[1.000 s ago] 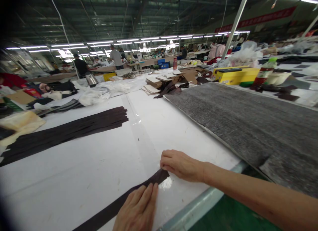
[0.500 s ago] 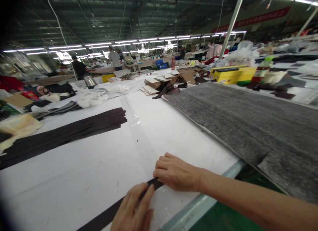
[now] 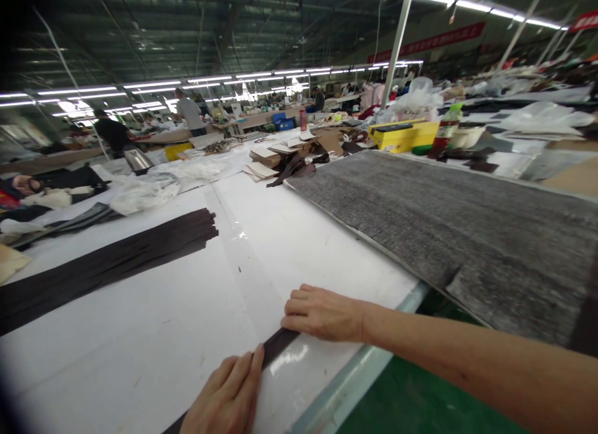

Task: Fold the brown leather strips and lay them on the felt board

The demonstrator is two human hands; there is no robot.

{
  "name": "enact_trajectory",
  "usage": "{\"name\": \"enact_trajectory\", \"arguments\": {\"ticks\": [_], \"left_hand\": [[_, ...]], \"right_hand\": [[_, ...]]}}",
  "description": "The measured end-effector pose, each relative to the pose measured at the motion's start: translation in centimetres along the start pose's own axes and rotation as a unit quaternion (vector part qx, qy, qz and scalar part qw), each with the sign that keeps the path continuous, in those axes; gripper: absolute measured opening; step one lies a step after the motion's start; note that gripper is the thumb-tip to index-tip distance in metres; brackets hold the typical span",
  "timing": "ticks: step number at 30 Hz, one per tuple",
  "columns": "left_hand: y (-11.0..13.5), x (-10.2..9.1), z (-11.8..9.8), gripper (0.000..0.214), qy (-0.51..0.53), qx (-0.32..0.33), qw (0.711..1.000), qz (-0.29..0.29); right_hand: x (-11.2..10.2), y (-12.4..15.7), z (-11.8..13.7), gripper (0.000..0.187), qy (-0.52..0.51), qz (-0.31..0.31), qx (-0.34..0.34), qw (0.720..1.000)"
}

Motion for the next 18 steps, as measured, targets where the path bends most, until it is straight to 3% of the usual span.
{"name": "enact_trajectory", "arguments": {"ticks": [8,18], "left_hand": [[-0.9,0.0,0.0,0.04,0.004,0.002,1.0,0.01],[-1.0,0.1,-0.2,0.043,-0.002,0.001,1.0,0.02]], "right_hand": [[-0.5,0.4,0.4,0.025,0.049,0.0,-0.017,0.999],[-0.6,1.5,0.6,0.029,0.074,-0.01,0.011,0.997]]}}
Point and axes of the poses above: each hand's wrist, its own y-axis away from the middle knuckle, its own x-axis out of the palm, z = x × y, the point moved 6 cm from there along -y, towards the middle knuckle, and after that the axes turned 15 degrees about x, right-handed, at the moved point
